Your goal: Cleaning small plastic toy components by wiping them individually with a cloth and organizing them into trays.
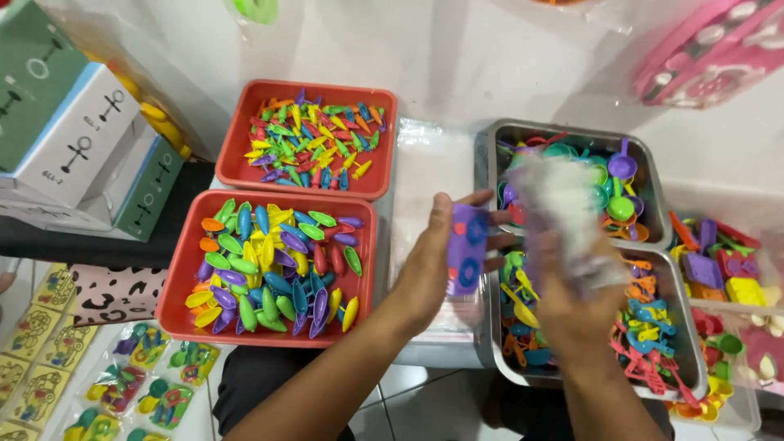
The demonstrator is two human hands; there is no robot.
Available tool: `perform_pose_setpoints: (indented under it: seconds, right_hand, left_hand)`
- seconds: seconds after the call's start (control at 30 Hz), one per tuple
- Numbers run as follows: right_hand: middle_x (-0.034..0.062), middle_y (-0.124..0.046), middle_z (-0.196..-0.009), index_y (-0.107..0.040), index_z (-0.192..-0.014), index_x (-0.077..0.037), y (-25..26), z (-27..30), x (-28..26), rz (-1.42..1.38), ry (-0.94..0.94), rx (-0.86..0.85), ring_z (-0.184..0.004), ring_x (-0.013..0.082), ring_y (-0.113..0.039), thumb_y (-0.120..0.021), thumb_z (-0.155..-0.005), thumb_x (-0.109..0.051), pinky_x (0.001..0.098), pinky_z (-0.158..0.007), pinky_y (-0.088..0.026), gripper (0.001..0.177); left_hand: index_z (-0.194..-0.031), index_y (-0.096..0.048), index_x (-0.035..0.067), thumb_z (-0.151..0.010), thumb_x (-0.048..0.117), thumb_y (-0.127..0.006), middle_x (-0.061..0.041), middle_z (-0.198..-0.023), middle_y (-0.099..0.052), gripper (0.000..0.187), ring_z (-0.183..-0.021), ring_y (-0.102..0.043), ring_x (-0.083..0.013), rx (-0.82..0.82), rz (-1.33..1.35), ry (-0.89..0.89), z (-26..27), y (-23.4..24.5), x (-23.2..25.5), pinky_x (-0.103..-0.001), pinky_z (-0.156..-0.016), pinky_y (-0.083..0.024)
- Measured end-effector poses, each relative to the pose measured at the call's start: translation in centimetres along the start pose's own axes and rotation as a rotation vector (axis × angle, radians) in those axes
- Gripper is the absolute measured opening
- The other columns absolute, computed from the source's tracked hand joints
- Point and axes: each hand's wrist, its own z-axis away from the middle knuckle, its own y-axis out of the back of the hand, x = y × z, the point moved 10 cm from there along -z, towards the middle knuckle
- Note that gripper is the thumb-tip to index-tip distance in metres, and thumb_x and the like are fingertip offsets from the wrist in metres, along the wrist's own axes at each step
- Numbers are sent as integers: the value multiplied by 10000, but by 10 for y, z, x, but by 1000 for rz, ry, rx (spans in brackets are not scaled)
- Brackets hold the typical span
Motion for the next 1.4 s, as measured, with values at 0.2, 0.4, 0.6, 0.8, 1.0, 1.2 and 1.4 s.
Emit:
perform_pose_setpoints:
  seconds: [0.2, 0.4, 0.6, 0.8, 1.0, 1.2, 1.4]
  right_hand:
    - [277, -493, -1500, -603, -1206, 116, -69, 25, -56, 253, 360, -483, -1463, 424, -452, -618, -662, 6, 516, -1241, -348, 555]
    - [250, -596, -1408, -610, -1250, 85, -61, 19, -37, 282, 269, -460, -1390, 398, -541, -629, -657, 19, 464, -1176, -416, 597]
    - [206, -561, -1353, -647, -1184, 34, -53, 14, -56, 442, 376, -368, -1237, 392, -531, -660, -665, -77, 510, -1093, -399, 531]
    - [193, -564, -1326, -661, -1141, 12, -49, 4, -56, 477, 405, -365, -1212, 374, -532, -678, -646, -32, 481, -1060, -408, 497]
    - [137, -607, -1276, -660, -1074, -34, -41, -4, -37, 431, 384, -290, -1166, 383, -576, -637, -689, -10, 492, -1014, -447, 387]
    - [171, -617, -1194, -695, -1021, -5, -32, 7, -55, 369, 446, -182, -1044, 392, -605, -677, -760, -36, 493, -921, -483, 264]
    - [145, -635, -1178, -700, -1135, 23, -47, 12, -69, 389, 391, -335, -1054, 333, -588, -695, -579, -58, 443, -957, -482, 562]
  left_hand:
    - [-1364, -561, -24, -969, 627, -207, -184, -1374, -618, 840, -1254, -588, -251, 37, 35, -62, -1, -1, -7, -372, -1106, -428]
    - [-1371, -571, -41, -965, 596, -280, -165, -1429, -607, 810, -1297, -562, -220, 145, 18, -121, 0, 9, 7, -318, -1104, -392]
    - [-1253, -583, -18, -999, 566, -239, -116, -1132, -649, 724, -973, -574, -163, 101, -180, -165, 1, 9, 11, -289, -868, -466]
    - [-1179, -649, -8, -995, 573, -259, -81, -970, -674, 723, -817, -548, -120, 71, -333, -186, 4, 7, 16, -282, -760, -466]
    - [-1402, -590, 13, -1063, 481, -310, -107, -1092, -694, 642, -1003, -593, -167, 72, -284, -355, 11, -2, 40, -336, -935, -513]
    - [-1466, -527, 23, -1047, 543, -280, -144, -1209, -663, 712, -1111, -621, -206, 20, -93, -340, 11, -3, 45, -370, -1011, -535]
    - [-1450, -494, -13, -1024, 554, -259, -194, -1326, -634, 747, -1186, -630, -254, 12, 127, -237, 5, 5, 31, -364, -1039, -507]
